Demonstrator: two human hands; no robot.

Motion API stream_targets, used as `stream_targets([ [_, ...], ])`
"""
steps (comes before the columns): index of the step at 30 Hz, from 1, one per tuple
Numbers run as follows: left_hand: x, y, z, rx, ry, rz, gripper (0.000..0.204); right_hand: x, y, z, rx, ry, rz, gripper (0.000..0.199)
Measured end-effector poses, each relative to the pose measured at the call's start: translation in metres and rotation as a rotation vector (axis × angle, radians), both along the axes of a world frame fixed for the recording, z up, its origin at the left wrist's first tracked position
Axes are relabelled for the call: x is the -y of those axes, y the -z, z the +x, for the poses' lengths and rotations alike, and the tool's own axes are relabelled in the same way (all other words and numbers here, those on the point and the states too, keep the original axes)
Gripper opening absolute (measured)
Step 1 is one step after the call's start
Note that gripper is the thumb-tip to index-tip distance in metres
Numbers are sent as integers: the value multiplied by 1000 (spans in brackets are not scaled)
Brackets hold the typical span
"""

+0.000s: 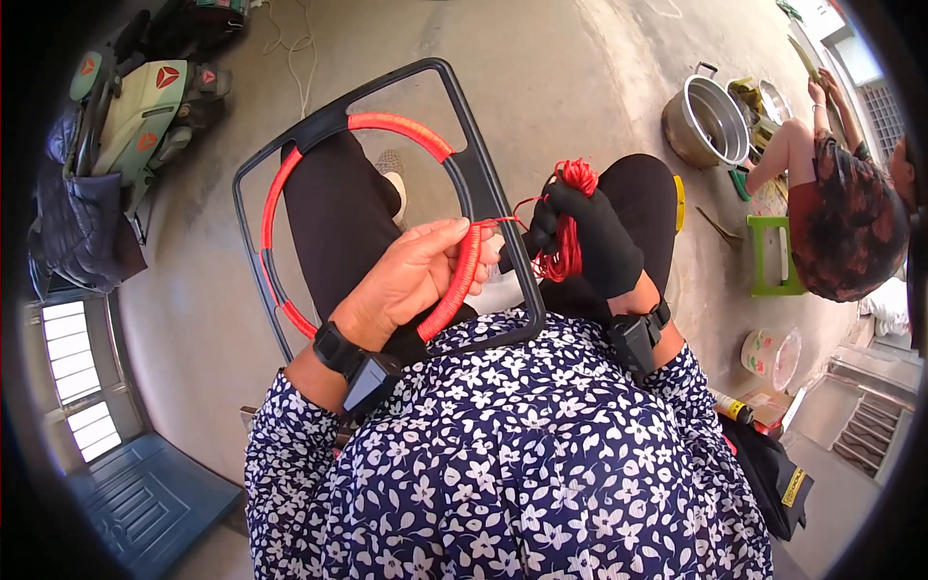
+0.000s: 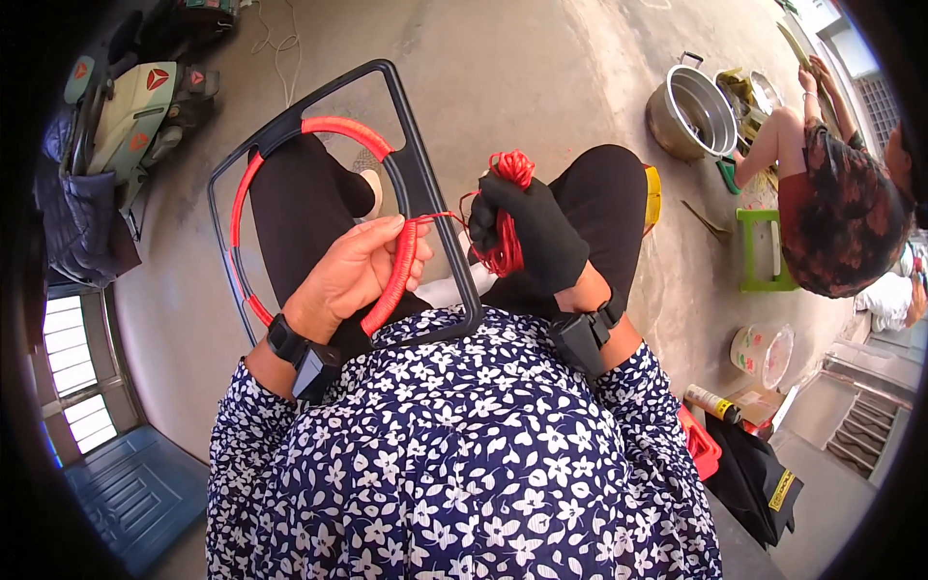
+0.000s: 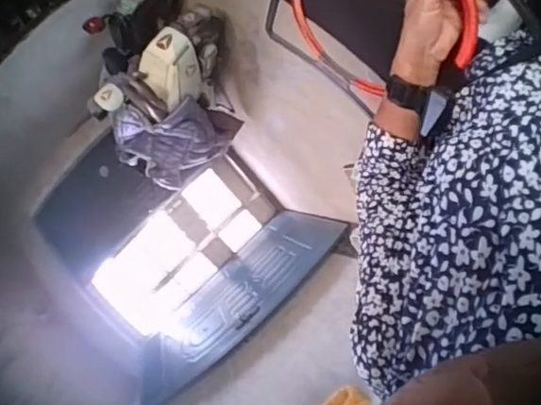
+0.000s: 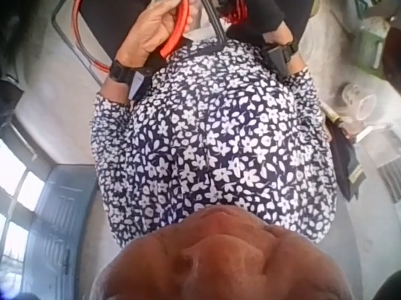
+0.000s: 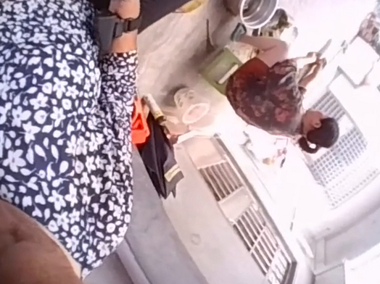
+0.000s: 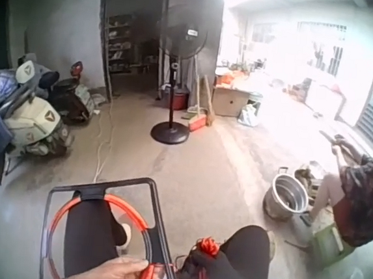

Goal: Wrapping a circular frame with red cord.

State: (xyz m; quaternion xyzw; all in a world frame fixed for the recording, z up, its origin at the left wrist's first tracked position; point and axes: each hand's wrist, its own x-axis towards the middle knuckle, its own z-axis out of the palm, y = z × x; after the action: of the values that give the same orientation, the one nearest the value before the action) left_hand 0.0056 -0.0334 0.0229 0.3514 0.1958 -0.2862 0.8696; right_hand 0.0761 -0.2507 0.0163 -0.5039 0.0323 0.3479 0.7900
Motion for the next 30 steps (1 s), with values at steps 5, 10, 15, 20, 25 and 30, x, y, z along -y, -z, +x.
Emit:
stream_targets([
  [5, 15, 2, -1, -3, -136, -95, 30, 8, -2, -1, -100, 131, 259, 18],
  [10, 15, 4, 13, 71, 144, 12, 24, 4, -13, -3, -65, 100, 192, 18],
  [15, 30, -3, 10, 28, 127, 299, 29, 0, -32, -4, 59, 238, 10, 18],
  [20, 31, 6, 8, 86, 133, 351, 30, -6, -49, -13, 219, 198, -94, 15],
  [25, 27, 8, 7, 101, 151, 234, 29, 2, -45, -15, 229, 200, -39, 13],
  [30, 22, -1, 4, 111, 79, -31, 39, 15, -28, -8, 143, 213, 161, 16],
])
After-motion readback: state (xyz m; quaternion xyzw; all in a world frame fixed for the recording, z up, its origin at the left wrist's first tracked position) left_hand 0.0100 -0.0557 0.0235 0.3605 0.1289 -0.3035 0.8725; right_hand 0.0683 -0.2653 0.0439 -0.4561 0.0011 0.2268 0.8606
